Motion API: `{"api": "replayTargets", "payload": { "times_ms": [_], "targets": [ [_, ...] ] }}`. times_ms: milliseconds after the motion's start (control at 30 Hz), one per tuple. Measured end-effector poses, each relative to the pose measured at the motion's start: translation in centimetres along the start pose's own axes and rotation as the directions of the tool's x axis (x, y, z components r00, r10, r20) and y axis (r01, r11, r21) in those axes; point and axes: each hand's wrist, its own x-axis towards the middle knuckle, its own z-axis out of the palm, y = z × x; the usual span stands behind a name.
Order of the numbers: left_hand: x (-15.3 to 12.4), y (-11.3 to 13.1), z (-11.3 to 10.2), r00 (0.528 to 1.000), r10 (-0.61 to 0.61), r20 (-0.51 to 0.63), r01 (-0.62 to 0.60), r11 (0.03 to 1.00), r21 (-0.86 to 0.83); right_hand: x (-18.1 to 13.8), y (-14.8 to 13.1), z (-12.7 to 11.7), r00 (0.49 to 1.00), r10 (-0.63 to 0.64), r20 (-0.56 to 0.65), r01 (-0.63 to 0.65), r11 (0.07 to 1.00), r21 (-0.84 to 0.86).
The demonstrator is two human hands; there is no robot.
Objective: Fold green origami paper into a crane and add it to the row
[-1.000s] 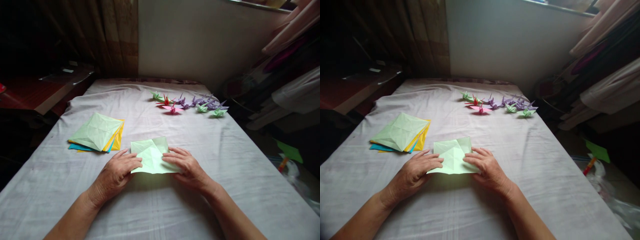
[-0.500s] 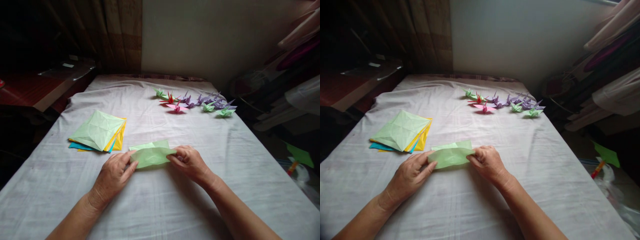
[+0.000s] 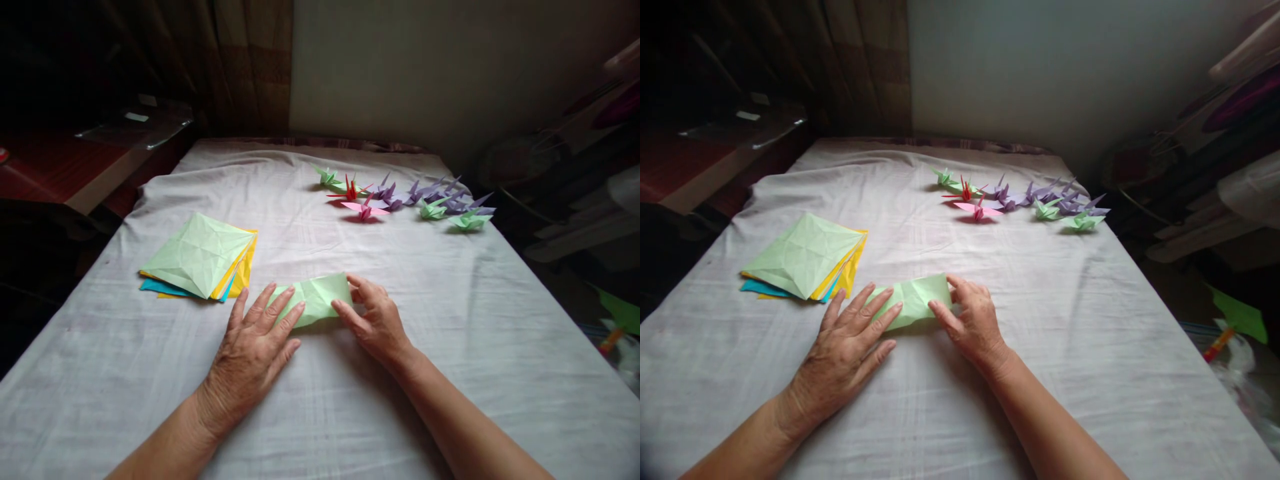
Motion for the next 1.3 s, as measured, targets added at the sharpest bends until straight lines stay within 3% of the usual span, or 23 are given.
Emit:
{"api": "replayTargets", "payload": {
  "times_ms": [133, 200, 367, 633, 900, 1067, 1167, 1233, 1300],
  "targets": [
    [-0.5, -1.7, 0.3, 0.987, -0.147, -0.067, 0.146, 0.989, -0.018, -0.5, -0.2, -1.4, 0.989, -0.095, 0.112, 0.083, 0.990, 0.113],
    [-0.8, -2.8, 0.2, 0.977, -0.210, -0.047, 0.208, 0.977, -0.057, -0.8, -0.1, -1.9, 0.975, -0.151, 0.164, 0.133, 0.984, 0.117],
    [-1.0, -4.1, -0.5, 0.984, -0.067, 0.163, 0.092, 0.985, -0.148, -1.6, 0.4, -2.4, 0.911, -0.209, 0.357, 0.199, 0.978, 0.065],
    [-0.9, -4.0, -0.9, 0.982, -0.015, 0.189, 0.041, 0.990, -0.133, -1.6, 0.3, -1.5, 0.875, -0.170, 0.454, 0.262, 0.954, -0.147],
    [-0.4, -3.9, -1.4, 0.992, -0.013, 0.126, 0.027, 0.994, -0.105, -1.4, 0.5, -1.1, 0.952, -0.126, 0.280, 0.163, 0.980, -0.113],
    [-0.3, -3.5, -0.3, 0.988, -0.149, 0.027, 0.150, 0.988, -0.030, -1.4, 0.5, -0.6, 0.989, -0.050, 0.139, 0.070, 0.987, -0.144],
    [-0.1, -3.2, -0.2, 0.971, -0.220, -0.097, 0.224, 0.974, 0.028, -1.5, 0.3, -0.2, 0.998, -0.015, 0.061, 0.027, 0.981, -0.195],
    [0.1, -2.6, -0.4, 0.958, -0.206, -0.198, 0.221, 0.974, 0.057, -1.5, 0.1, 0.0, 0.999, -0.014, 0.041, 0.023, 0.976, -0.218],
    [0.3, -1.5, -0.6, 0.971, -0.119, -0.206, 0.134, 0.989, 0.058, -1.5, 0.0, 0.1, 0.999, -0.022, 0.039, 0.031, 0.973, -0.229]
  ]
}}
